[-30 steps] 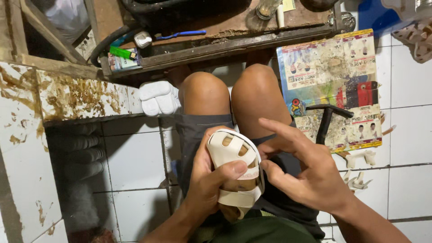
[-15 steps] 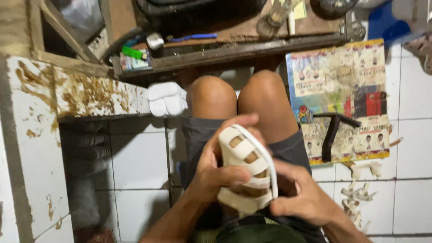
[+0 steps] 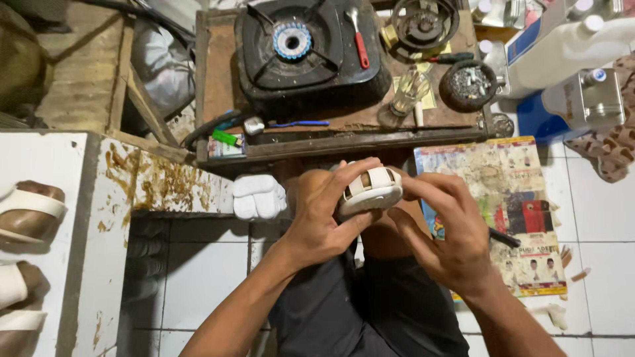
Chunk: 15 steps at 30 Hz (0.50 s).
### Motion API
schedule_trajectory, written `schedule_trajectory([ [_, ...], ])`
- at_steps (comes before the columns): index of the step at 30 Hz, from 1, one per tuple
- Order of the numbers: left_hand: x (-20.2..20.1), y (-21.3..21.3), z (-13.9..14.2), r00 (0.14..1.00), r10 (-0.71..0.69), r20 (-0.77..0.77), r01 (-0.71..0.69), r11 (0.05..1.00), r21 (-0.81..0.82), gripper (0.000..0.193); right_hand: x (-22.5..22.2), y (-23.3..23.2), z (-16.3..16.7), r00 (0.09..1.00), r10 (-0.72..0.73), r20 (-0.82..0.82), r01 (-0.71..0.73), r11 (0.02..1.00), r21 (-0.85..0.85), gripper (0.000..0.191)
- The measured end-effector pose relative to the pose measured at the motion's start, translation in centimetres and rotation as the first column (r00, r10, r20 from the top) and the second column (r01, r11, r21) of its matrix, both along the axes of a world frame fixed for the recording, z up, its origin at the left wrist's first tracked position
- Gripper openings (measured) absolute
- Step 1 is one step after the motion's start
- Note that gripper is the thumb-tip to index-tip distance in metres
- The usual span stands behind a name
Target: The person heats the sole and upper of a sandal over a gas stove flame, then presses them together to bond. They use a curved metal tool to trim excess material from the edges of the assembled sandal. The process is repeated for multiple sandals.
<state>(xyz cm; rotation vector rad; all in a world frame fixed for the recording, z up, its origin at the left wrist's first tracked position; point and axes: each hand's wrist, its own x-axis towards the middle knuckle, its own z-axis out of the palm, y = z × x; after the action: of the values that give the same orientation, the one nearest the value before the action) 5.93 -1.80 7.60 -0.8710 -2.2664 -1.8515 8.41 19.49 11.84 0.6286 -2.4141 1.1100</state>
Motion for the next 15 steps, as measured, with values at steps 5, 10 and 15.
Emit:
schedule_trajectory([
  [5,-0.2,0.5,-0.7,0.993,0.096,-0.072,-0.102,0.992,-0.077,0.059,-1.1,-0.6,0.2,0.999,0.029,0.026,-0.032,0.992,0.121,0.042],
  [10,-1.3,0.4,-0.4,0.995,0.101,-0.027,-0.102,0.992,-0.071,0.052,-1.8,-0.3,-0.3,0.994,0.104,0.024,-0.106,0.989,0.103,0.034],
  [15,-2.2,0.7,0.2,0.981,0.141,-0.136,-0.153,0.985,-0.083,0.044,-3.8,1.0,-0.4,0.968,0.221,0.12,-0.23,0.971,0.063,0.031],
])
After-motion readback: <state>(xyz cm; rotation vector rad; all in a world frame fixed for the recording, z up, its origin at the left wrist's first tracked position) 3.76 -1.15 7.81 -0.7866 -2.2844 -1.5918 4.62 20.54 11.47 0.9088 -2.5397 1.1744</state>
